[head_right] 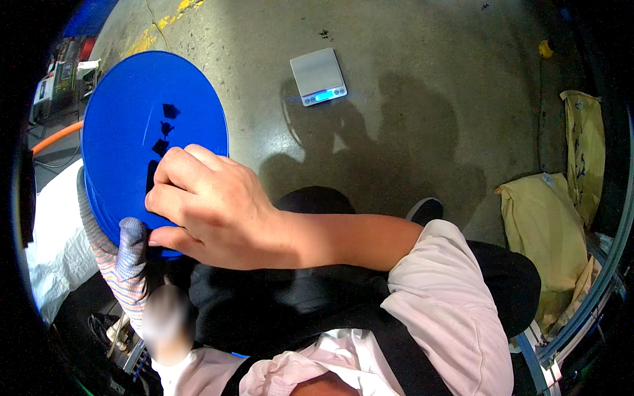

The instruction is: The person repeatedly picks up blue plastic lids from a stack and places them on a digital scale to weigh them. They then remove the lids and place them into a separate pile on the floor. The process is repeated multiple times throughout the clip.

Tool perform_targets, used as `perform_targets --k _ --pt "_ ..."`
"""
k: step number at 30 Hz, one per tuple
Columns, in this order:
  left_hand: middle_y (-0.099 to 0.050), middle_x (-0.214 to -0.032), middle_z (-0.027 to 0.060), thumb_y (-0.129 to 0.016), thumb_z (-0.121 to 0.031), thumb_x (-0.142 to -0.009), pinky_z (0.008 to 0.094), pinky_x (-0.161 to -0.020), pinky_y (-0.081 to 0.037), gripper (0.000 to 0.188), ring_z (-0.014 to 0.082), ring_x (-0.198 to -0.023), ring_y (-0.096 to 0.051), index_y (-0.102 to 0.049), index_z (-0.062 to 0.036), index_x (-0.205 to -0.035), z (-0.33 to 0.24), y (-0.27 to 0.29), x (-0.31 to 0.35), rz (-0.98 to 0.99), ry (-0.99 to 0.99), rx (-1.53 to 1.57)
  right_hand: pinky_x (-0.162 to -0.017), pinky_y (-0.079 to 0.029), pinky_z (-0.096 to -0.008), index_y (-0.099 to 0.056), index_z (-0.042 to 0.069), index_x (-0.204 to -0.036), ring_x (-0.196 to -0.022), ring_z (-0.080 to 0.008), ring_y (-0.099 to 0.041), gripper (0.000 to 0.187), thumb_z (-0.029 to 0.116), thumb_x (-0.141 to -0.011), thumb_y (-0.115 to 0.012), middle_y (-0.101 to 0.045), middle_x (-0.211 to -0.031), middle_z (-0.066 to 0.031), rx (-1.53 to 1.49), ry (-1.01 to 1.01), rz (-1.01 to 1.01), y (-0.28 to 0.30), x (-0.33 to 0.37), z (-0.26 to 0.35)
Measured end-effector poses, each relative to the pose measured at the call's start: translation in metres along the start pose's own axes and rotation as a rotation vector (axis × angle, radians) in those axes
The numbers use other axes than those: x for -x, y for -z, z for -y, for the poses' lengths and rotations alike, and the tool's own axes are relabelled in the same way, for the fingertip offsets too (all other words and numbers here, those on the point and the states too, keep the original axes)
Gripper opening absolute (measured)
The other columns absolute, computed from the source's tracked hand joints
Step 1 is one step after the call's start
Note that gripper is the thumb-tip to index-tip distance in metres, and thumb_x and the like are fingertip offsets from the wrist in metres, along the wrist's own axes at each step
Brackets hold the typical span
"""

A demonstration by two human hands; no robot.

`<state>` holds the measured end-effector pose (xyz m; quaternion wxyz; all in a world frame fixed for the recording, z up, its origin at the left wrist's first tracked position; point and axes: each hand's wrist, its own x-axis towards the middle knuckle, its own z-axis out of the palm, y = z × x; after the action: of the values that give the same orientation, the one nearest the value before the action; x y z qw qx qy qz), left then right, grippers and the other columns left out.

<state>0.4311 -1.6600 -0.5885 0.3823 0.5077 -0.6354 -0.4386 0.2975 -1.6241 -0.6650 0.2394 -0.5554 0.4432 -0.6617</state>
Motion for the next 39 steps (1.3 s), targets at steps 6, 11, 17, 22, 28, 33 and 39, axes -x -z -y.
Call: perform_targets --k 6,11,17,22,28,33,39 --pt "-0.045 -0.14 0.0187 -0.082 -0.029 -0.073 0.0442 -0.102 -0.044 0.096 0.031 -0.123 -0.05 -0.028 -0.0045 -0.148 -0.014 0.008 0.008 -0.087 0.089 -0.083 -0.068 -0.048 -0.0363 -0.06 0.007 -0.092 -0.084 -0.0287 -0.056 0.028 0.014 -0.071 -0.077 -0.054 -0.095 -0.0082 -0.178 -0.015 0.035 0.001 0.004 0.003" --pt "-0.045 -0.14 0.0195 -0.078 -0.03 -0.078 0.0458 -0.104 -0.041 0.09 0.0309 -0.124 -0.049 -0.028 -0.0021 -0.147 -0.011 0.017 0.003 -0.146 0.013 -0.044 -0.064 -0.049 -0.0317 -0.065 0.003 -0.094 -0.078 -0.0226 -0.059 0.028 0.018 -0.072 -0.077 -0.058 -0.091 -0.009 -0.1 0.07 0.009 0.005 0.002 -0.007" --pt "-0.049 -0.135 0.0199 -0.074 -0.03 -0.082 0.0467 -0.101 -0.043 0.084 0.0304 -0.119 -0.052 -0.028 -0.002 -0.147 -0.013 0.057 -0.005 -0.161 -0.066 -0.073 -0.059 -0.049 -0.0296 -0.066 0.004 -0.094 -0.076 -0.0211 -0.058 0.032 0.007 -0.066 -0.081 -0.058 -0.097 -0.0103 -0.095 0.076 -0.014 0.0 0.006 -0.009" --pt "-0.05 -0.134 0.0197 -0.074 -0.03 -0.082 0.0462 -0.101 -0.044 0.084 0.0301 -0.118 -0.053 -0.028 -0.002 -0.147 -0.012 0.029 -0.001 -0.185 -0.017 -0.012 -0.054 -0.047 -0.0269 -0.066 0.005 -0.095 -0.069 -0.0171 -0.056 0.03 0.004 -0.069 -0.081 -0.057 -0.107 -0.0125 -0.076 0.056 0.015 0.001 0.009 -0.013" --pt "-0.05 -0.132 0.0194 -0.074 -0.03 -0.082 0.0457 -0.1 -0.044 0.084 0.0296 -0.117 -0.053 -0.028 -0.002 -0.147 -0.013 0.021 0.004 -0.182 0.024 -0.006 -0.055 -0.047 -0.0265 -0.065 0.004 -0.096 -0.066 -0.0164 -0.055 0.031 0.005 -0.069 -0.081 -0.057 -0.107 -0.0123 -0.09 0.011 0.031 0.0 0.01 -0.015" --pt "-0.051 -0.13 0.0191 -0.074 -0.03 -0.082 0.0453 -0.1 -0.044 0.084 0.0292 -0.116 -0.054 -0.028 -0.002 -0.147 -0.012 0.024 0.001 -0.2 0.027 0.015 -0.068 -0.052 -0.0357 -0.059 0.007 -0.088 -0.091 -0.0286 -0.06 0.024 0.009 -0.07 -0.075 -0.054 -0.106 -0.0094 -0.054 -0.056 0.07 0.001 0.012 -0.014" --pt "-0.052 -0.128 0.0188 -0.074 -0.03 -0.082 0.0448 -0.099 -0.045 0.084 0.0287 -0.115 -0.054 -0.028 -0.0021 -0.147 -0.009 0.034 -0.003 -0.227 0.017 0.026 -0.068 -0.052 -0.0357 -0.059 0.009 -0.088 -0.089 -0.0272 -0.059 0.021 0.011 -0.072 -0.072 -0.055 -0.102 -0.0076 0.117 -0.024 0.11 0.012 0.011 -0.031"
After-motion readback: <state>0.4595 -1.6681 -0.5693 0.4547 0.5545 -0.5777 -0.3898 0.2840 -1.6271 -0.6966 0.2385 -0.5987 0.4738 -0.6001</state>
